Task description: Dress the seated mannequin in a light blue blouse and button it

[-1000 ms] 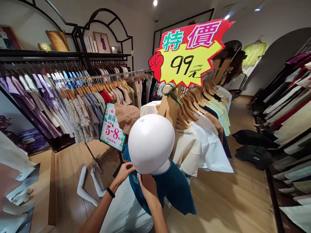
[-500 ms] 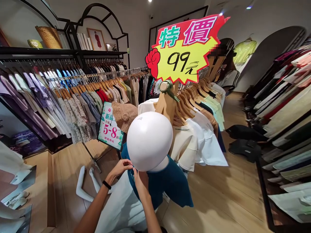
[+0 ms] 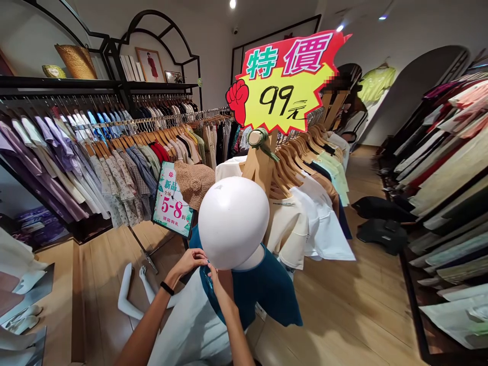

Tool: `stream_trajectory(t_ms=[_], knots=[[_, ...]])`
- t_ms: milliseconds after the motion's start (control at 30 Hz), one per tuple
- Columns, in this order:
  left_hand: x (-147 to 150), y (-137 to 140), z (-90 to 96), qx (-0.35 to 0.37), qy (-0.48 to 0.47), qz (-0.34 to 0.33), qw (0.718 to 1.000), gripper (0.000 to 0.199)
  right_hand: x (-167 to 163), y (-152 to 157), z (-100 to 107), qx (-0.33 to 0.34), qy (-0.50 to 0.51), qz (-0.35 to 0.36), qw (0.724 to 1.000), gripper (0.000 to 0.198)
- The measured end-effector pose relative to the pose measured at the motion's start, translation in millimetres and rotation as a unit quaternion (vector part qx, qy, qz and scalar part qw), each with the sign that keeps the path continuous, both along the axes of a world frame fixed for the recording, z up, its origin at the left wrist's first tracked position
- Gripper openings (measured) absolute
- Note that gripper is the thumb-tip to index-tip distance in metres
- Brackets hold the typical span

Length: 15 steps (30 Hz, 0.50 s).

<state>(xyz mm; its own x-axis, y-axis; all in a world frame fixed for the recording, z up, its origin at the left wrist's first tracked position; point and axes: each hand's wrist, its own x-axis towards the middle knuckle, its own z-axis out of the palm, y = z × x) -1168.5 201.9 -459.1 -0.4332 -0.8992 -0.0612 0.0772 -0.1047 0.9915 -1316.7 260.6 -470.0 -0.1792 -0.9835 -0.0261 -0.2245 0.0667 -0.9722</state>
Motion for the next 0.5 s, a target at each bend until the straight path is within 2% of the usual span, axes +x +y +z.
stream_trajectory(t_ms=[167, 300, 500], knots=[[0, 4, -4.6, -0.022, -0.013, 0.034, 0.999, 0.04, 1, 2, 12, 0.013, -0.056, 0.008, 0.998, 0.026], [1, 5, -5.5, -0.043, -0.025, 0.05, 0.998, 0.033, 0, 3, 14, 0.015, -0.072, 0.007, 0.997, 0.026], [3, 4, 3.3, -0.066, -0.021, -0.008, 0.998, 0.027, -3, -1, 7, -0.012, -0.056, 0.024, 0.998, 0.031]])
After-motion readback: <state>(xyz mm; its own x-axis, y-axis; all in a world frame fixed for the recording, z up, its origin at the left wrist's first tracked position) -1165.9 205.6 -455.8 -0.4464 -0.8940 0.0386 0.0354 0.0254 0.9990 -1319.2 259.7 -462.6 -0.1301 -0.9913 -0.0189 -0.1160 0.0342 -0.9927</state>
